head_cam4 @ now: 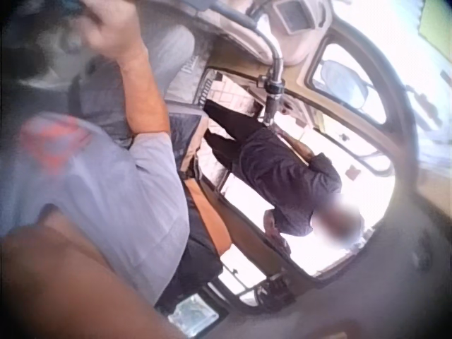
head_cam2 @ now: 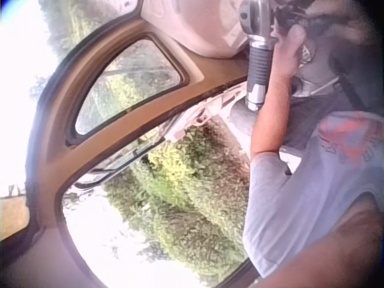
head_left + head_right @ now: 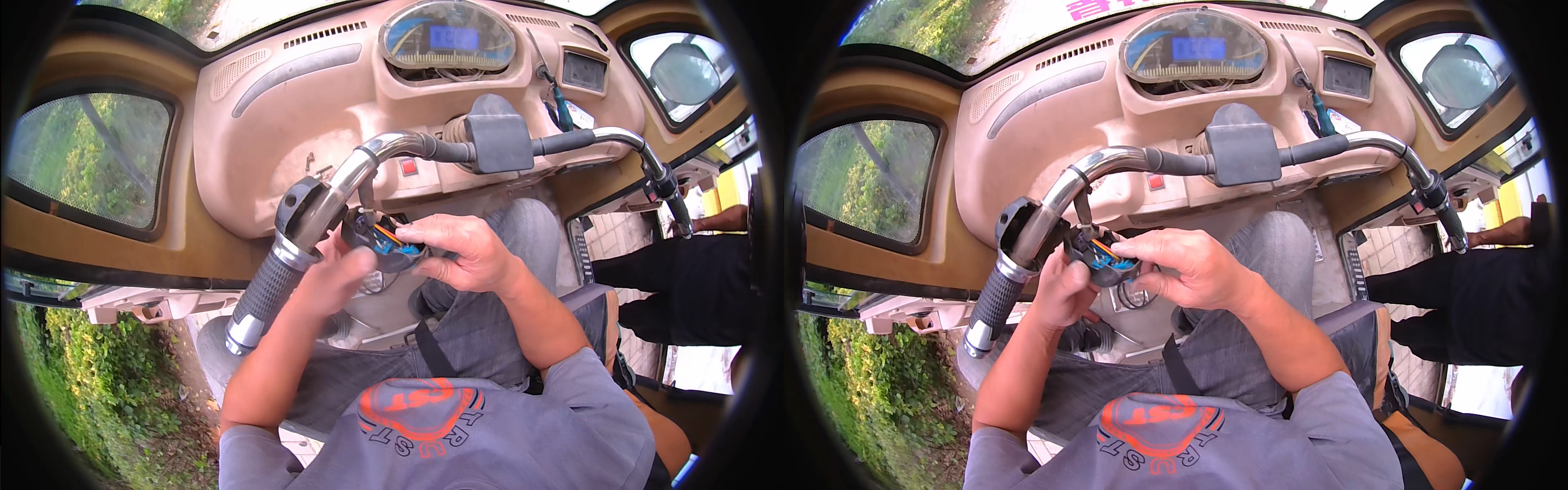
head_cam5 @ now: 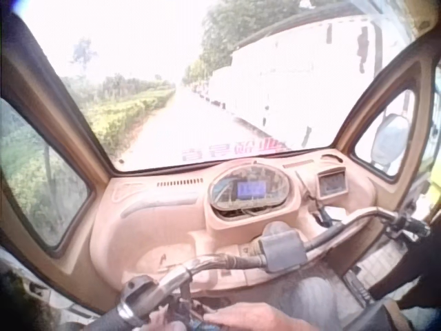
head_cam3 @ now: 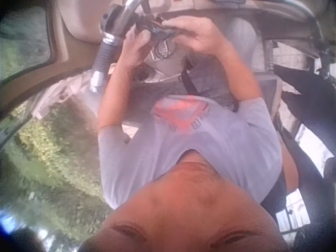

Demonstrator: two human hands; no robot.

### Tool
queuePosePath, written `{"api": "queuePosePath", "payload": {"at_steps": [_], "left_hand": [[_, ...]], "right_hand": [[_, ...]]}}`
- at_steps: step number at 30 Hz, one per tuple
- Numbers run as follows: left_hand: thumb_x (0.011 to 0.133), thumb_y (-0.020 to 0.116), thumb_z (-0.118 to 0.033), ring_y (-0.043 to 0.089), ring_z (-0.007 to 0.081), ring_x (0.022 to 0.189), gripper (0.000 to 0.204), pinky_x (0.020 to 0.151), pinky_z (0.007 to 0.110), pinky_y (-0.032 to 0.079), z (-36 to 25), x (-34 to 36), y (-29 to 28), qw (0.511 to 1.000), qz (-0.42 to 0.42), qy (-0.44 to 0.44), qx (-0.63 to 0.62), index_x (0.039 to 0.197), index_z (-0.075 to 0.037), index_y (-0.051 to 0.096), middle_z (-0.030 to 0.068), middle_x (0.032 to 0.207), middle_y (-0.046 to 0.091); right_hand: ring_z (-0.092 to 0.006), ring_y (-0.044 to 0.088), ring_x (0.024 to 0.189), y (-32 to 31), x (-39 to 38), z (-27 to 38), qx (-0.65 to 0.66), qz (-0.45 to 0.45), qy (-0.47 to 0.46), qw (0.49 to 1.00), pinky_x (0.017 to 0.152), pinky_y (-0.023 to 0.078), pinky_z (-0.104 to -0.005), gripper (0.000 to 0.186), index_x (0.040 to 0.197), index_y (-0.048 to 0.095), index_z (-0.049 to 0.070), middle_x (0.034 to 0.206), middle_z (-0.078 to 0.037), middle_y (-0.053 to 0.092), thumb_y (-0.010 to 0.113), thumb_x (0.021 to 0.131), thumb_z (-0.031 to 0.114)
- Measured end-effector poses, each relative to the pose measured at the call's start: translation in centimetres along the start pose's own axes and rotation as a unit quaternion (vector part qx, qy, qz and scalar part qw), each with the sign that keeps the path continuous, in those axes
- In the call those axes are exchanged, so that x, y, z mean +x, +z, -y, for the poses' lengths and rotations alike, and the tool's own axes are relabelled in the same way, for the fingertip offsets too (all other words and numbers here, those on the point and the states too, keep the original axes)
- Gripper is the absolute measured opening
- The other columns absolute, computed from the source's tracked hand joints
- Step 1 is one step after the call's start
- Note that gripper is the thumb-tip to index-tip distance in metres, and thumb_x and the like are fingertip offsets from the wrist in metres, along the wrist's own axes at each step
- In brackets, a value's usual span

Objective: The person uses a screwdriver and a power drill to remove screws from the dashboard of a three-wheeled vehicle. They then manipulate the exposed wiring and components near the handlebars, appearing to adjust or repair the electrical system.

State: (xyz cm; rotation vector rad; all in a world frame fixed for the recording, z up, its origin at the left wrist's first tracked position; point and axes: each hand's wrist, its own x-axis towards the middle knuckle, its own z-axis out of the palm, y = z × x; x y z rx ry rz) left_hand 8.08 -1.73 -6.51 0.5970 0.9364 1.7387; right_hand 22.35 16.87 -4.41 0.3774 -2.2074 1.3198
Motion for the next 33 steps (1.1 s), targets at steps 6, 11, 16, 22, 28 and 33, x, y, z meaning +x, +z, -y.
{"api": "queuePosePath", "payload": {"at_steps": [6, 11, 16, 22, 28, 33], "left_hand": [[0.099, 0.057, -0.049, 0.059, 0.0277, 0.122, 0.061, 0.1, 0.046, 0.048, 0.9, 0.5, 2.4, 0.987, 0.056, -0.01, -0.15, 0.137, -0.002, 0.05, 0.0137, 0.132, 0.06], [0.099, 0.056, -0.047, 0.057, 0.0282, 0.126, 0.059, 0.105, 0.049, 0.046, 1.1, 0.8, 2.5, 0.987, 0.043, 0.002, -0.155, 0.138, -0.003, 0.05, 0.0132, 0.135, 0.059], [0.093, 0.067, -0.032, 0.056, 0.0297, 0.128, 0.064, 0.108, 0.049, 0.044, 0.5, 0.7, 1.4, 0.996, 0.013, 0.019, -0.087, 0.144, -0.001, 0.044, 0.0142, 0.138, 0.058], [0.084, 0.077, -0.011, 0.062, 0.0208, 0.114, 0.066, 0.1, 0.04, 0.049, -0.2, 1.1, 0.1, 0.987, 0.04, -0.066, 0.142, 0.142, 0.0, 0.046, 0.014, 0.135, 0.059], [0.087, 0.07, 0.002, 0.063, 0.0127, 0.109, 0.052, 0.096, 0.03, 0.051, 1.2, 1.9, -1.1, 0.922, -0.005, -0.009, 0.388, 0.136, 0.0, 0.052, 0.0062, 0.119, 0.067], [0.094, 0.064, -0.004, 0.064, 0.0147, 0.104, 0.036, 0.091, 0.031, 0.051, 2.1, 3.3, -2.6, 0.872, -0.008, 0.009, 0.49, 0.129, 0.001, 0.056, 0.0073, 0.116, 0.068]], "right_hand": [[-0.0207, 0.069, 0.075, 0.0, 0.4, 1.4, 0.0, -0.052, 0.027, 0.998, 0.067, 0.055, -0.033, 0.043, 0.125, 0.062, -0.003, 0.089, -0.012, 0.067, 0.074, 0.084, 0.005], [-0.0149, 0.063, 0.068, 0.2, 0.1, 1.3, 0.024, -0.082, 0.057, 0.995, 0.065, 0.052, -0.0286, 0.043, 0.128, 0.061, -0.003, 0.093, -0.011, 0.069, 0.068, 0.086, 0.004], [-0.0212, 0.065, 0.078, -2.5, -1.3, -2.4, -0.082, -0.002, 0.234, 0.969, 0.074, 0.053, -0.035, 0.042, 0.126, 0.062, 0.0, 0.093, -0.012, 0.071, 0.069, 0.087, 0.014], [-0.0305, 0.051, 0.119, 0.2, -0.9, -6.2, -0.45, 0.107, 0.186, 0.867, 0.103, 0.039, -0.0469, 0.051, 0.127, 0.059, -0.002, 0.126, -0.013, 0.057, 0.07, 0.085, 0.025], [-0.0269, 0.047, 0.125, 1.5, -0.1, -7.9, -0.526, 0.151, 0.211, 0.81, 0.104, 0.032, -0.0571, 0.051, 0.126, 0.06, -0.003, 0.132, -0.013, 0.054, 0.064, 0.088, 0.03], [-0.0256, 0.052, 0.11, 1.8, -1.4, -9.0, -0.552, 0.162, 0.133, 0.807, 0.099, 0.036, -0.0605, 0.03, 0.103, 0.071, 0.004, 0.107, -0.01, 0.063, 0.057, 0.086, 0.023]]}}
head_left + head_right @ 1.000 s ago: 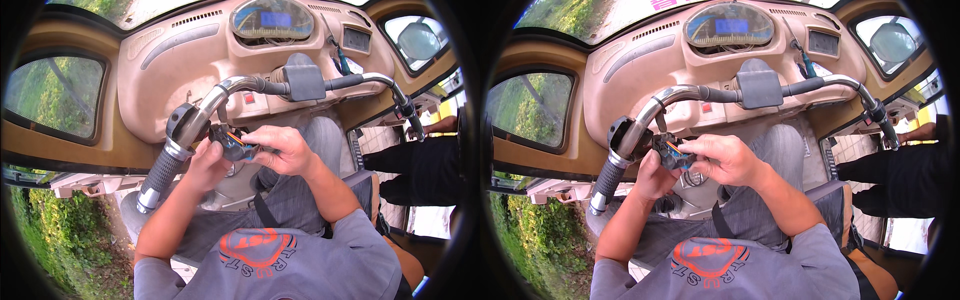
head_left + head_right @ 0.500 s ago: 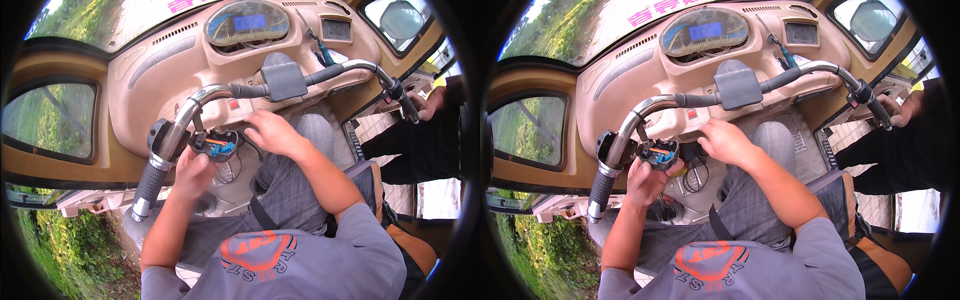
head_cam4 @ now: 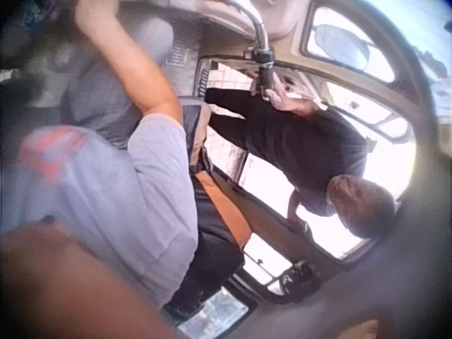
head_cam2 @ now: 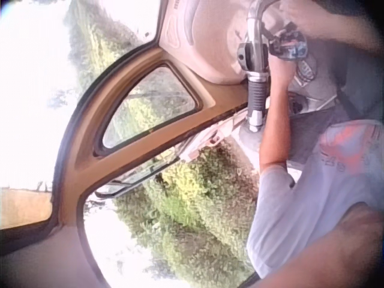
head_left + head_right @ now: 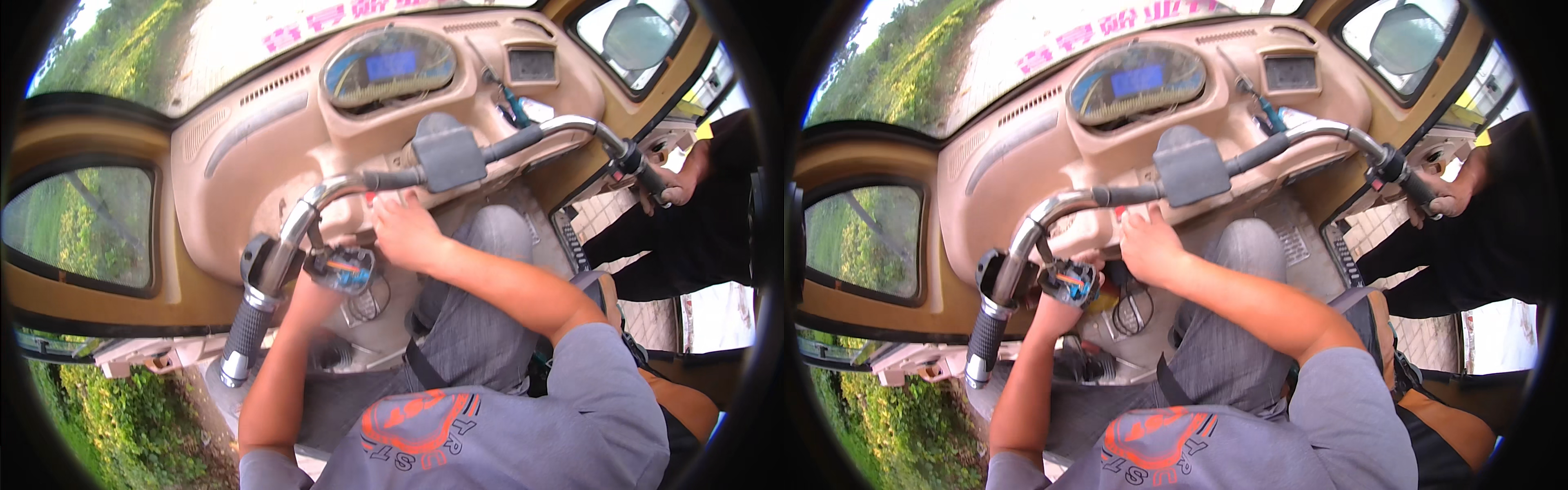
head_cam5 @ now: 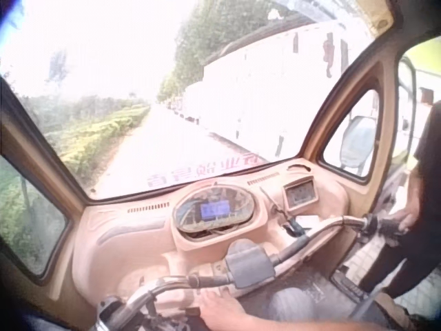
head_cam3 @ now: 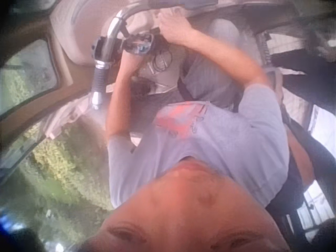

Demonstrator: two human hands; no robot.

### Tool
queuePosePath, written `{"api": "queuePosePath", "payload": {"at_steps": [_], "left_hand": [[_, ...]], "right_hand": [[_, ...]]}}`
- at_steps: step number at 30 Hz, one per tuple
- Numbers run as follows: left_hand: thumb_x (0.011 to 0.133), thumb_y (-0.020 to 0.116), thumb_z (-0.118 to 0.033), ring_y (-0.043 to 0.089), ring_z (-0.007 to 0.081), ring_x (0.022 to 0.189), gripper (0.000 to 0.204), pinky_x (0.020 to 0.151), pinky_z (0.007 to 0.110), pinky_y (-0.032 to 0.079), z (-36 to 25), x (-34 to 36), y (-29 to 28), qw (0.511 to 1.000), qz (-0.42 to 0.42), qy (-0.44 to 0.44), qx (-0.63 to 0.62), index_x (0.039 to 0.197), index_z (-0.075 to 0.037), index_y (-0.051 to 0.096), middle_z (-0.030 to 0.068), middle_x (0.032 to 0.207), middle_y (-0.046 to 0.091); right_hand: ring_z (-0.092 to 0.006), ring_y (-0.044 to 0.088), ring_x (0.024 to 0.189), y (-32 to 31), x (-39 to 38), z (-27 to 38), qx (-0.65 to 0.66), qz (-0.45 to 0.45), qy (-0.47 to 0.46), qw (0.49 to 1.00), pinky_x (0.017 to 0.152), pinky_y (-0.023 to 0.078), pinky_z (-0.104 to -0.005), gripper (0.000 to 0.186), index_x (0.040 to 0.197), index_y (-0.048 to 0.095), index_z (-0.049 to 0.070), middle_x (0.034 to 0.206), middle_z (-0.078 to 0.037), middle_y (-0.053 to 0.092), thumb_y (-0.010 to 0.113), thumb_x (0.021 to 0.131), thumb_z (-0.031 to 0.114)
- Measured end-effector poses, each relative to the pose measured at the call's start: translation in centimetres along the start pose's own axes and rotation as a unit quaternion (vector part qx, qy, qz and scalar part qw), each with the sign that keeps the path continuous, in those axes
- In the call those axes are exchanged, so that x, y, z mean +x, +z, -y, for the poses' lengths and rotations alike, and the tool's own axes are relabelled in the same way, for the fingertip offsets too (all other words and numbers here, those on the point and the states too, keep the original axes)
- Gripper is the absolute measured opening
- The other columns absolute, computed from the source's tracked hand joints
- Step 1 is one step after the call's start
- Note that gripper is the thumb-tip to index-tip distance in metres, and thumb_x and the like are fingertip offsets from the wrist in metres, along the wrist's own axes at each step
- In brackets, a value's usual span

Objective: The person uses a screwdriver and a power drill to remove screws from the dashboard of a three-wheeled vehicle. They then manipulate the exposed wiring and components near the handlebars, appearing to adjust or repair the electrical system.

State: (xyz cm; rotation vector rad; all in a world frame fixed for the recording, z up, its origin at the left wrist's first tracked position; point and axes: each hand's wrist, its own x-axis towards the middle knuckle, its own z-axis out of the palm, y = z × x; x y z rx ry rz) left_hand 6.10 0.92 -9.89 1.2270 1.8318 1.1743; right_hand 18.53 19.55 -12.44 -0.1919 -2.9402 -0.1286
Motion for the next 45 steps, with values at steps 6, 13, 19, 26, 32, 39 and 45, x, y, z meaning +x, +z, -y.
{"api": "queuePosePath", "payload": {"at_steps": [6, 13, 19, 26, 32, 39, 45], "left_hand": [[0.079, 0.072, -0.012, 0.055, 0.0376, 0.114, 0.037, 0.101, 0.051, 0.042, 0.0, 3.7, 0.6, 0.9, -0.156, 0.237, 0.333, 0.114, -0.004, 0.065, 0.0138, 0.118, 0.062], [0.08, 0.069, -0.013, 0.052, 0.0365, 0.122, 0.044, 0.106, 0.05, 0.037, 0.2, 6.7, 1.2, 0.899, -0.163, 0.214, 0.345, 0.122, -0.003, 0.063, 0.0139, 0.126, 0.062], [0.081, 0.064, -0.01, 0.05, 0.0435, 0.121, 0.043, 0.105, 0.054, 0.036, -0.4, 7.7, 1.5, 0.926, -0.123, 0.086, 0.346, 0.123, 0.001, 0.06, 0.0214, 0.122, 0.062], [0.078, 0.055, -0.002, 0.048, 0.0487, 0.124, 0.055, 0.11, 0.059, 0.031, -1.7, 8.3, 0.8, 0.942, -0.078, 0.093, 0.314, 0.133, -0.001, 0.054, 0.0302, 0.124, 0.059], [0.088, 0.052, -0.012, 0.059, 0.0469, 0.113, 0.04, 0.1, 0.057, 0.043, 1.0, 10.6, 1.7, 0.903, -0.138, 0.171, 0.369, 0.125, -0.003, 0.061, 0.0307, 0.116, 0.064], [0.095, 0.048, -0.02, 0.046, 0.0353, 0.137, 0.045, 0.115, 0.064, 0.024, 1.9, 11.0, 2.0, 0.893, -0.056, 0.12, 0.431, 0.138, -0.01, 0.056, 0.0095, 0.138, 0.06], [0.095, 0.049, -0.02, 0.047, 0.0335, 0.136, 0.043, 0.113, 0.065, 0.026, 1.1, 10.9, 2.1, 0.876, -0.068, 0.124, 0.461, 0.136, -0.014, 0.057, 0.007, 0.138, 0.06]], "right_hand": [[-0.0287, 0.048, 0.126, -1.5, 1.2, 0.2, 0.104, -0.06, 0.051, 0.992, 0.105, 0.03, -0.0619, 0.037, 0.116, 0.062, 0.001, 0.12, -0.012, 0.059, 0.063, 0.084, 0.021], [-0.0391, 0.06, 0.109, -1.9, 2.8, -0.8, 0.232, -0.016, 0.087, 0.969, 0.096, 0.039, -0.0563, 0.024, 0.099, 0.063, 0.0, 0.107, -0.021, 0.066, 0.061, 0.076, 0.009], [-0.0283, 0.055, 0.119, -2.4, 1.6, -0.1, 0.111, 0.058, 0.052, 0.991, 0.098, 0.038, -0.0559, 0.028, 0.107, 0.063, 0.003, 0.119, -0.015, 0.062, 0.061, 0.083, 0.017], [-0.0351, 0.058, 0.117, -2.5, 2.3, -0.3, 0.186, 0.003, 0.092, 0.978, 0.098, 0.04, -0.0552, 0.033, 0.108, 0.059, 0.0, 0.118, -0.019, 0.063, 0.062, 0.078, 0.013], [-0.0429, 0.067, 0.086, -1.0, 3.6, -1.2, 0.217, -0.083, 0.096, 0.968, 0.072, 0.054, -0.0485, 0.049, 0.12, 0.056, -0.01, 0.096, -0.024, 0.067, 0.061, 0.075, 0.007], [-0.0351, 0.041, 0.136, -3.5, 1.0, 0.1, 0.154, 0.051, 0.067, 0.984, 0.105, 0.031, -0.0578, 0.033, 0.112, 0.06, -0.004, 0.139, -0.022, 0.05, 0.055, 0.085, 0.013], [-0.0366, 0.04, 0.137, -1.9, 0.7, 0.1, 0.134, 0.012, 0.044, 0.99, 0.109, 0.028, -0.0581, 0.032, 0.11, 0.06, -0.005, 0.14, -0.026, 0.05, 0.055, 0.085, 0.014]]}}
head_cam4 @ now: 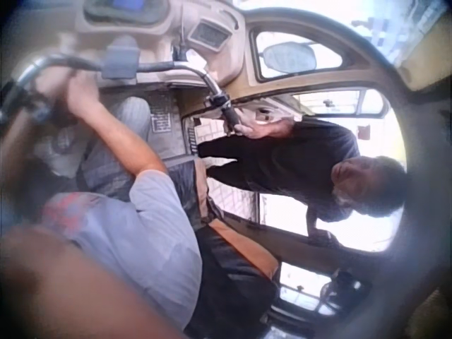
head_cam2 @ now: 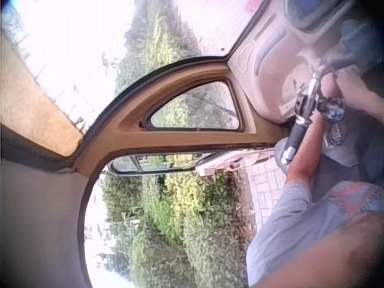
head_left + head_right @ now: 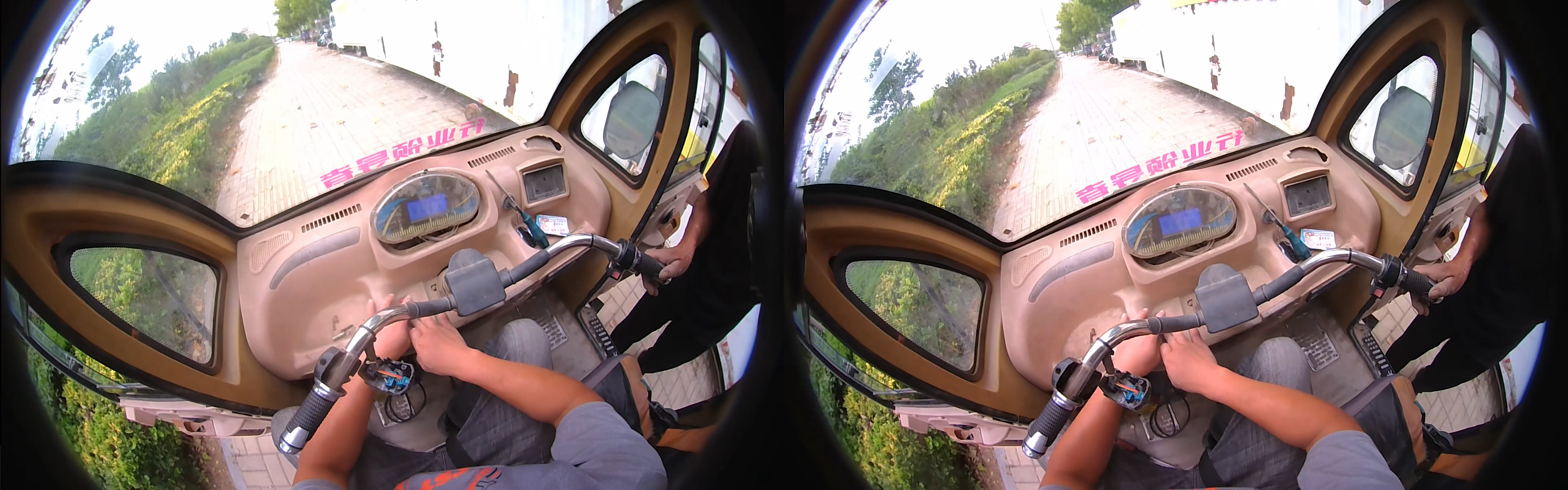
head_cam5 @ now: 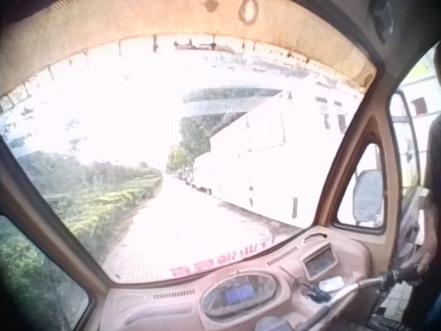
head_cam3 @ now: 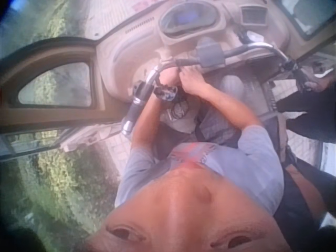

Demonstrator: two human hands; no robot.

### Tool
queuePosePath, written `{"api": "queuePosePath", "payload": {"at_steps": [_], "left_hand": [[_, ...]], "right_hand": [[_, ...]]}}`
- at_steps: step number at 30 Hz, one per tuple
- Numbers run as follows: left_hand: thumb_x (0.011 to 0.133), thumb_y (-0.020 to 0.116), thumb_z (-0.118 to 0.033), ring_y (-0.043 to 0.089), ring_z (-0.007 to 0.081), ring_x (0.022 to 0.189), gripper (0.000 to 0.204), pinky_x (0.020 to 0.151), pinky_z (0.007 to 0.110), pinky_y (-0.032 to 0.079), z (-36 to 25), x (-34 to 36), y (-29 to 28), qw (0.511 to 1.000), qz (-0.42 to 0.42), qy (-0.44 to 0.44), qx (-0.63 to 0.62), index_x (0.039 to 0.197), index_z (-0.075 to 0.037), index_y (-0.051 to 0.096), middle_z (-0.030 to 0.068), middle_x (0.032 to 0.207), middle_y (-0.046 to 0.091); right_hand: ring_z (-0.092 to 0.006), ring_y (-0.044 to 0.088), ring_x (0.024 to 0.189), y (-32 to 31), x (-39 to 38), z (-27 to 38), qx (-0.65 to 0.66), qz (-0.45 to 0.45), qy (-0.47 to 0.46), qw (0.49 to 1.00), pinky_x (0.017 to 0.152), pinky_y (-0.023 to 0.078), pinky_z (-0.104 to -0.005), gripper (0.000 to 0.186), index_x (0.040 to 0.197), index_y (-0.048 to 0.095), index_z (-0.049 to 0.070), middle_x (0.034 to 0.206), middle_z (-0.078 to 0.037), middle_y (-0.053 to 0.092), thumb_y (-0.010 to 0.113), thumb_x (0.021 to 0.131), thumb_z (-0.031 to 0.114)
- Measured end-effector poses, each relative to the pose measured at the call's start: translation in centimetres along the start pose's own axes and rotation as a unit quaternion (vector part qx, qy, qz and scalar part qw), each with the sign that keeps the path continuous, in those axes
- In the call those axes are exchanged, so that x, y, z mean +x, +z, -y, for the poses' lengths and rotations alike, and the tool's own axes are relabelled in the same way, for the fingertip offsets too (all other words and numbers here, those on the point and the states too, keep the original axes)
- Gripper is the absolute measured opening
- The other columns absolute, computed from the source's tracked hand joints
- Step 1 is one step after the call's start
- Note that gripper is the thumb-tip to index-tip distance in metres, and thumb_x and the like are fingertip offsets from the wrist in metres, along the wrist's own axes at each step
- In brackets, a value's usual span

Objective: The person uses a screwdriver and a power drill to remove screws from the dashboard of a three-wheeled vehicle. They then manipulate the exposed wiring and components near the handlebars, appearing to adjust or repair the electrical system.

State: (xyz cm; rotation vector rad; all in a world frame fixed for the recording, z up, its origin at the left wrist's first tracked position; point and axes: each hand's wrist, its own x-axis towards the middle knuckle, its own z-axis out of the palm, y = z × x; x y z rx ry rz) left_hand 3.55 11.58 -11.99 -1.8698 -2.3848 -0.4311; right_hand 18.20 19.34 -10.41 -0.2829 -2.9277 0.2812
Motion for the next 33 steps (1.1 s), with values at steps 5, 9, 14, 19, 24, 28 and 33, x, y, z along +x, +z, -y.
{"api": "queuePosePath", "payload": {"at_steps": [5, 9, 14, 19, 24, 28, 33], "left_hand": [[0.095, 0.048, -0.02, 0.047, 0.0335, 0.136, 0.042, 0.112, 0.066, 0.027, 0.8, -0.3, 0.0, 1.0, 0.001, -0.01, 0.008, 0.135, -0.014, 0.058, 0.0051, 0.136, 0.061], [0.093, 0.051, -0.02, 0.048, 0.0356, 0.135, 0.046, 0.112, 0.066, 0.027, 0.5, 0.6, 0.9, 1.0, -0.019, 0.01, 0.001, 0.138, -0.012, 0.057, 0.0066, 0.133, 0.063], [0.081, 0.056, -0.014, 0.053, 0.044, 0.124, 0.048, 0.105, 0.058, 0.038, 1.5, -1.1, -0.7, 0.991, -0.125, 0.045, -0.007, 0.127, -0.001, 0.061, 0.0255, 0.121, 0.063], [0.083, 0.063, -0.007, 0.052, 0.0386, 0.125, 0.042, 0.11, 0.047, 0.038, -0.5, -7.1, -5.2, 0.987, -0.121, 0.065, -0.082, 0.124, -0.003, 0.06, 0.0182, 0.128, 0.06], [0.09, 0.066, -0.012, 0.053, 0.0377, 0.123, 0.031, 0.107, 0.043, 0.041, -4.5, -10.6, -10.4, 0.965, 0.079, -0.021, -0.248, 0.119, -0.001, 0.065, 0.0193, 0.127, 0.06], [0.09, 0.067, -0.007, 0.061, 0.0263, 0.105, 0.02, 0.096, 0.037, 0.047, -6.0, -13.5, -11.9, 0.933, 0.02, -0.119, -0.338, 0.108, 0.002, 0.067, 0.0155, 0.113, 0.064], [0.085, 0.071, -0.003, 0.066, 0.0269, 0.088, 0.01, 0.079, 0.039, 0.051, -7.9, -14.8, -11.9, 0.861, -0.179, -0.155, -0.45, 0.091, 0.003, 0.065, 0.0126, 0.087, 0.065]], "right_hand": [[-0.0375, 0.042, 0.133, -0.9, 0.3, 0.4, 0.023, -0.012, -0.012, 1.0, 0.108, 0.029, -0.057, 0.033, 0.107, 0.06, -0.004, 0.134, -0.025, 0.053, 0.059, 0.081, 0.016], [-0.0369, 0.045, 0.131, 0.0, 0.5, -0.8, 0.015, -0.048, 0.013, 0.999, 0.108, 0.031, -0.0556, 0.031, 0.106, 0.06, -0.002, 0.13, -0.022, 0.056, 0.058, 0.08, 0.015], [-0.037, 0.064, 0.104, -1.8, 2.2, 0.2, 0.073, 0.048, 0.085, 0.993, 0.095, 0.042, -0.0546, 0.024, 0.101, 0.062, 0.002, 0.105, -0.019, 0.068, 0.055, 0.081, 0.015], [-0.0324, 0.05, 0.127, 1.7, 0.8, -0.4, 0.01, -0.095, -0.013, 0.995, 0.108, 0.031, -0.055, 0.034, 0.112, 0.061, -0.003, 0.127, -0.018, 0.059, 0.058, 0.082, 0.013], [-0.0344, 0.046, 0.134, 1.6, -0.6, -0.2, -0.036, -0.002, 0.022, 0.999, 0.115, 0.02, -0.0626, 0.045, 0.122, 0.056, -0.007, 0.134, -0.023, 0.054, 0.059, 0.082, 0.013], [-0.0315, 0.054, 0.118, 1.0, 0.5, 0.1, -0.009, -0.071, 0.0, 0.997, 0.108, 0.028, -0.0596, 0.032, 0.111, 0.061, -0.002, 0.115, -0.016, 0.063, 0.057, 0.083, 0.012], [-0.0304, 0.058, 0.111, 0.7, 2.1, -0.8, 0.027, -0.068, 0.033, 0.997, 0.1, 0.034, -0.0553, 0.018, 0.098, 0.06, 0.003, 0.107, -0.014, 0.066, 0.055, 0.082, 0.011]]}}
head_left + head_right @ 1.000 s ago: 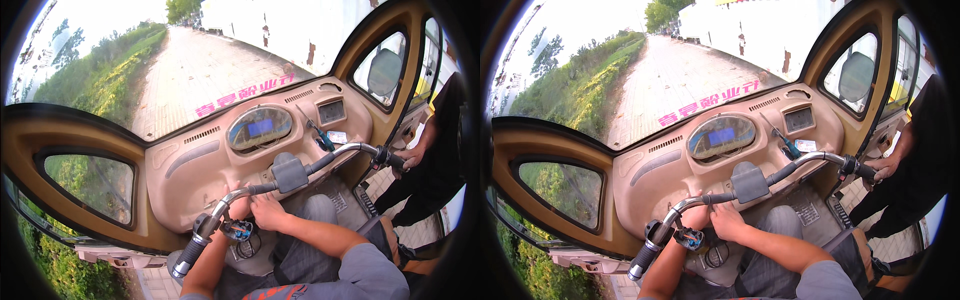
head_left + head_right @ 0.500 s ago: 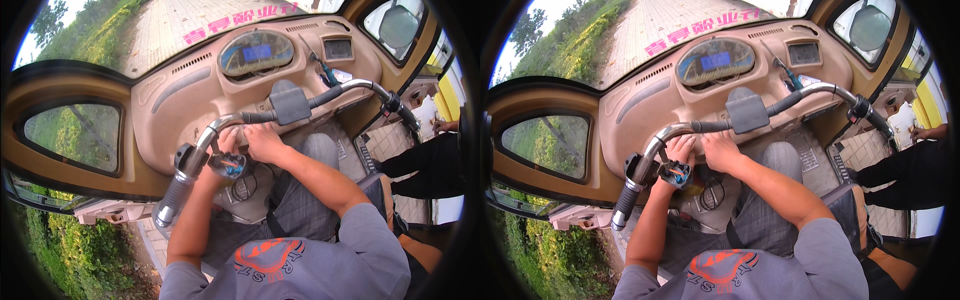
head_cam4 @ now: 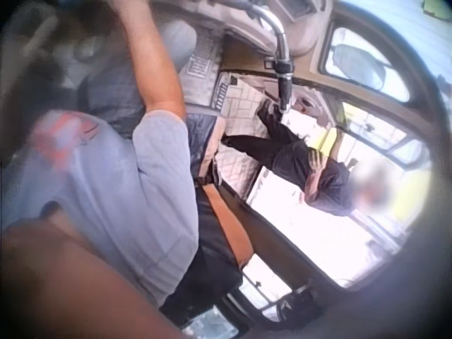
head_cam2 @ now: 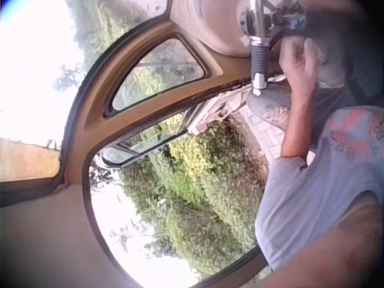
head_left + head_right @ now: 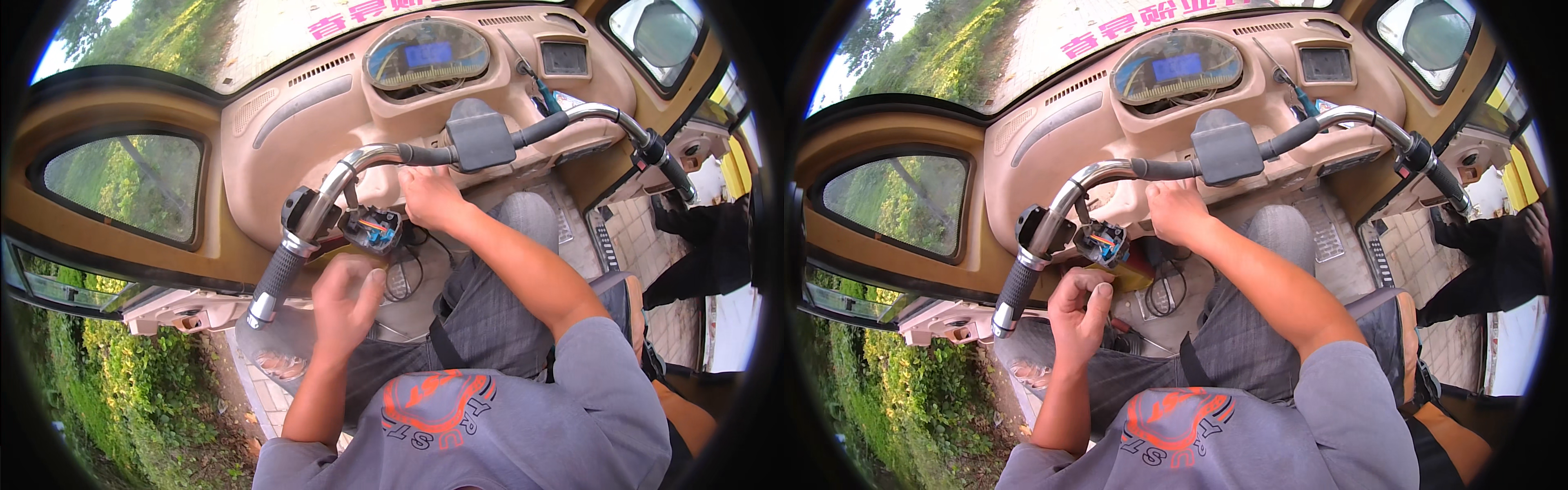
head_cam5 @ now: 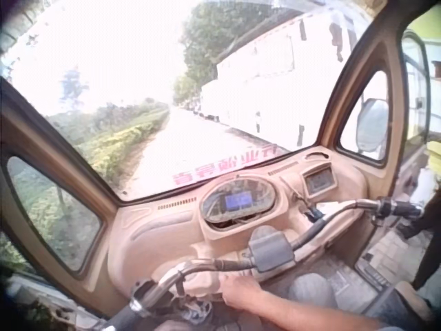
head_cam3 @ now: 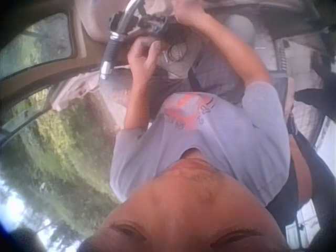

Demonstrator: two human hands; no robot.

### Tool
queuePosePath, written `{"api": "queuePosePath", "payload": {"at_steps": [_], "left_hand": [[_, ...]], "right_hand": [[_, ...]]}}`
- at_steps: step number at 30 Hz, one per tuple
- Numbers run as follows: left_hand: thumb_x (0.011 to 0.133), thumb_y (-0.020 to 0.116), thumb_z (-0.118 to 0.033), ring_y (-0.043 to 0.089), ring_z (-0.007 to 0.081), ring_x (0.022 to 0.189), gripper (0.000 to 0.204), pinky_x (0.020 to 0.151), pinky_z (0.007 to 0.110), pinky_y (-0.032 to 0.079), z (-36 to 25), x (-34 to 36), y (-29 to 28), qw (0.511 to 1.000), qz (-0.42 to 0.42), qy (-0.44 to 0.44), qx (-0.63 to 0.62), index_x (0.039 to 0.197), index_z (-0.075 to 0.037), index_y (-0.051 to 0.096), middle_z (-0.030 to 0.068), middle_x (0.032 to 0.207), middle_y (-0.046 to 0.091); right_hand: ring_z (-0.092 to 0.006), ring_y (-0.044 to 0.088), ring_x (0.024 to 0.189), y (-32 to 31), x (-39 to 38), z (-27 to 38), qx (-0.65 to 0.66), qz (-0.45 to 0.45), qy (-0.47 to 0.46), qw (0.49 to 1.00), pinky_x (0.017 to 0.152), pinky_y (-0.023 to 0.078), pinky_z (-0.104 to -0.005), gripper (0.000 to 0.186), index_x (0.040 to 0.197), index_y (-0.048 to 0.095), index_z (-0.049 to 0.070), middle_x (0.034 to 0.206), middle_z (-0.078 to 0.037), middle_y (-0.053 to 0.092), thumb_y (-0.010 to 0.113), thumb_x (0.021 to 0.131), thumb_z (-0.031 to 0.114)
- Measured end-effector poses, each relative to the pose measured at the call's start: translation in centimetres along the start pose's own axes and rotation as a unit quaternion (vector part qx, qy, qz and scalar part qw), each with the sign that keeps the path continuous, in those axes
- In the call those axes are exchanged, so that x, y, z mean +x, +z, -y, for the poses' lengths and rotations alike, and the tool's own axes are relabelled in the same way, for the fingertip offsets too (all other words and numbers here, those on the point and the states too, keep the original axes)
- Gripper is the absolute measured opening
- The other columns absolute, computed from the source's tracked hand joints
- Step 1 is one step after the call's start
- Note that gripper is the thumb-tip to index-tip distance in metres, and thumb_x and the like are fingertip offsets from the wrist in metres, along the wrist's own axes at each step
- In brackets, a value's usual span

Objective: The person uses a screwdriver and a power drill to remove screws from the dashboard of a three-wheeled vehicle. They then manipulate the exposed wiring and components near the handlebars, appearing to adjust or repair the electrical system.

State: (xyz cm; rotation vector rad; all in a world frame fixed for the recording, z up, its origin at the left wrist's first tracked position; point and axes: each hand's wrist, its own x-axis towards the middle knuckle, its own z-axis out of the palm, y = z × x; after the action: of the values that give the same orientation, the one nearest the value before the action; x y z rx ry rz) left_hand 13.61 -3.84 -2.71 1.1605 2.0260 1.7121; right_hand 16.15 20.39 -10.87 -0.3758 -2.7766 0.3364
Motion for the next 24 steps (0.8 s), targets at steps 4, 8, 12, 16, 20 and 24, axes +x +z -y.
{"api": "queuePosePath", "payload": {"at_steps": [4, 8, 12, 16, 20, 24], "left_hand": [[0.087, 0.074, -0.008, 0.054, 0.0246, 0.12, 0.054, 0.105, 0.04, 0.044, 0.5, -1.0, 1.7, 0.992, -0.124, 0.003, -0.037, 0.131, 0.001, 0.044, 0.0145, 0.131, 0.05], [0.082, 0.08, -0.014, 0.044, 0.0293, 0.133, 0.097, 0.114, 0.045, 0.036, 0.7, -0.1, 3.7, 0.994, -0.108, -0.03, -0.007, 0.155, 0.0, 0.018, 0.0175, 0.147, 0.039], [0.082, 0.077, -0.009, 0.044, 0.029, 0.134, 0.097, 0.113, 0.045, 0.037, 0.4, 0.8, 4.5, 0.988, -0.11, -0.049, -0.097, 0.156, -0.001, 0.016, 0.0184, 0.147, 0.038], [0.081, 0.077, -0.006, 0.041, 0.029, 0.136, 0.095, 0.114, 0.045, 0.035, 1.3, 0.0, 3.9, 0.989, -0.102, -0.039, -0.096, 0.155, 0.0, 0.018, 0.0186, 0.148, 0.036], [0.077, 0.082, -0.009, 0.035, 0.0298, 0.139, 0.098, 0.116, 0.047, 0.031, 1.7, -0.4, 4.9, 0.99, -0.13, -0.015, -0.058, 0.152, 0.004, 0.021, 0.0198, 0.148, 0.031], [0.079, 0.081, -0.006, 0.045, 0.0256, 0.13, 0.092, 0.111, 0.041, 0.037, 0.9, 1.3, 5.7, 0.983, -0.141, -0.027, -0.111, 0.15, 0.004, 0.023, 0.0175, 0.141, 0.038]], "right_hand": [[-0.0343, 0.059, 0.109, -0.5, 0.8, 0.2, 0.048, 0.047, 0.005, 0.998, 0.097, 0.04, -0.0498, 0.016, 0.094, 0.059, 0.001, 0.106, -0.018, 0.065, 0.056, 0.08, 0.01], [-0.0402, 0.058, 0.11, 2.1, -0.6, -0.5, 0.044, -0.063, -0.075, 0.994, 0.099, 0.041, -0.0479, 0.02, 0.093, 0.057, -0.002, 0.107, -0.024, 0.063, 0.058, 0.076, 0.008], [-0.0436, 0.056, 0.112, 2.3, -2.5, 0.6, -0.055, -0.058, -0.118, 0.99, 0.104, 0.039, -0.047, 0.027, 0.1, 0.059, -0.005, 0.112, -0.028, 0.061, 0.059, 0.076, 0.008], [-0.0408, 0.056, 0.113, 0.9, -1.2, 0.1, 0.065, 0.0, -0.063, 0.996, 0.102, 0.041, -0.0468, 0.035, 0.109, 0.057, -0.006, 0.115, -0.026, 0.062, 0.058, 0.077, 0.006], [-0.039, 0.061, 0.104, 2.7, -0.1, -1.0, 0.02, -0.078, -0.07, 0.994, 0.097, 0.043, -0.0467, 0.022, 0.098, 0.057, -0.002, 0.105, -0.022, 0.065, 0.056, 0.079, 0.008], [-0.0364, 0.063, 0.104, 2.7, 0.9, -0.9, 0.025, -0.014, -0.053, 0.998, 0.095, 0.045, -0.048, 0.021, 0.095, 0.057, -0.001, 0.104, -0.022, 0.066, 0.058, 0.078, 0.011]]}}
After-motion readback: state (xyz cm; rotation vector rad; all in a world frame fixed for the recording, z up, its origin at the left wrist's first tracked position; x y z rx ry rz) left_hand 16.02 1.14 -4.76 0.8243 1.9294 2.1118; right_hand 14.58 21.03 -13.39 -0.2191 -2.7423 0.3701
